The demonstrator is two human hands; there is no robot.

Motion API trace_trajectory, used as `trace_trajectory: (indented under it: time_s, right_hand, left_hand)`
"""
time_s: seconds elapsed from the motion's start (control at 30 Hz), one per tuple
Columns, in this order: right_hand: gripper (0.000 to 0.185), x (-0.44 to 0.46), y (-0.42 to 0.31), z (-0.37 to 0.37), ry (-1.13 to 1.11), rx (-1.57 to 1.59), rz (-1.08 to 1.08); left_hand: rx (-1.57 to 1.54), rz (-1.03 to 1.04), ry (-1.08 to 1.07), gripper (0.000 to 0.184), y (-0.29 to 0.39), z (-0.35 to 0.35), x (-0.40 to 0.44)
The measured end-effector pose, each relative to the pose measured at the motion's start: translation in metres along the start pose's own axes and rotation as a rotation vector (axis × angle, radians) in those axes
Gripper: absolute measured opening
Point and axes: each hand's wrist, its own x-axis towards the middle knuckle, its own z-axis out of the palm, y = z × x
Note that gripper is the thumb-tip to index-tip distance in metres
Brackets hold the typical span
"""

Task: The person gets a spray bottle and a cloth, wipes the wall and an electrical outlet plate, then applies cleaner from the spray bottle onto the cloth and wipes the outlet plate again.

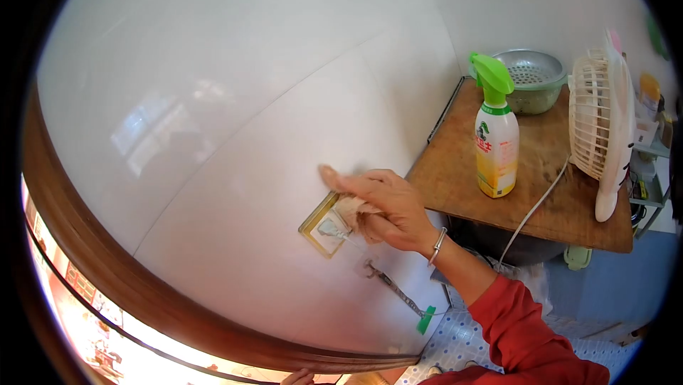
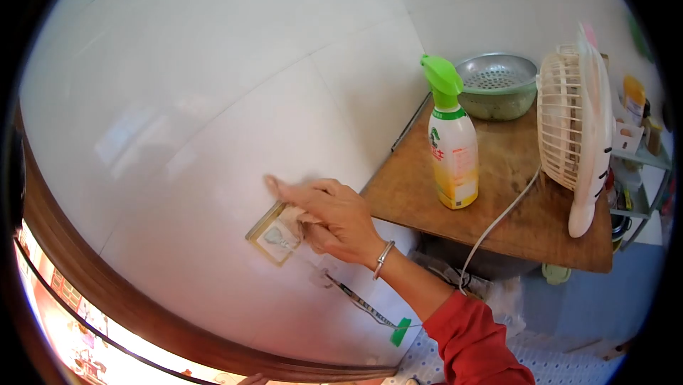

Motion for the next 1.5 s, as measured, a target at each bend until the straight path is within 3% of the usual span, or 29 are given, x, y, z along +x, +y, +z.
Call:
trace_trajectory:
  time_s: [0.2,0.3,0.43,0.5,0.53,0.63,0.77,0.87,1.17,1.23,1.33,1.37,1.5]
  right_hand:
    - [0.053,0.012,0.005,0.000,-0.186,-0.164,-0.148]
    - [0.042,0.029,-0.005,-0.007,-0.250,-0.437,-0.230]
    - [0.035,0.050,-0.012,-0.006,-0.378,-0.488,-0.286]
    - [0.041,0.060,-0.022,0.001,-0.427,-0.406,-0.492]
    - [0.041,0.063,-0.029,0.006,-0.438,-0.412,-0.492]
    - [0.042,0.068,-0.040,0.016,-0.654,-0.430,-0.599]
    - [0.042,0.075,-0.031,-0.005,-0.635,-0.425,-0.647]
    - [0.028,0.081,-0.017,-0.010,-0.625,-0.617,-0.605]
    - [0.034,0.080,-0.034,0.008,-0.668,-0.477,-0.681]
    - [0.045,0.084,-0.016,-0.006,-0.628,-0.487,-0.661]
    - [0.045,0.089,-0.002,-0.020,-0.640,-0.547,-0.547]
    - [0.034,0.087,-0.004,-0.013,-0.593,-0.506,-0.541]
    - [0.031,0.088,-0.024,0.004,-0.676,-0.459,-0.678]
  left_hand:
    - [-0.014,-0.013,0.061,0.018,-0.010,-0.014,0.000]
    - [-0.043,-0.041,0.086,0.020,-0.014,-0.018,-0.001]
    - [-0.126,-0.109,0.101,0.021,-0.019,-0.016,-0.005]
    - [-0.121,-0.088,0.102,0.020,-0.024,-0.012,-0.005]
    - [-0.106,-0.061,0.099,0.019,-0.027,-0.010,-0.004]
    - [-0.136,-0.098,0.103,0.017,-0.033,-0.005,-0.003]
    - [-0.177,-0.065,0.088,0.015,-0.035,-0.008,0.002]
    - [-0.191,-0.055,0.104,0.014,-0.038,-0.009,0.000]
    - [-0.263,-0.149,0.084,0.015,-0.047,-0.007,-0.006]
    - [-0.243,-0.106,0.082,0.015,-0.045,-0.010,-0.002]
    - [-0.229,-0.063,0.102,0.015,-0.046,-0.009,-0.001]
    - [-0.234,-0.062,0.102,0.015,-0.045,-0.008,-0.001]
    - [-0.220,-0.057,0.102,0.014,-0.045,-0.008,0.001]
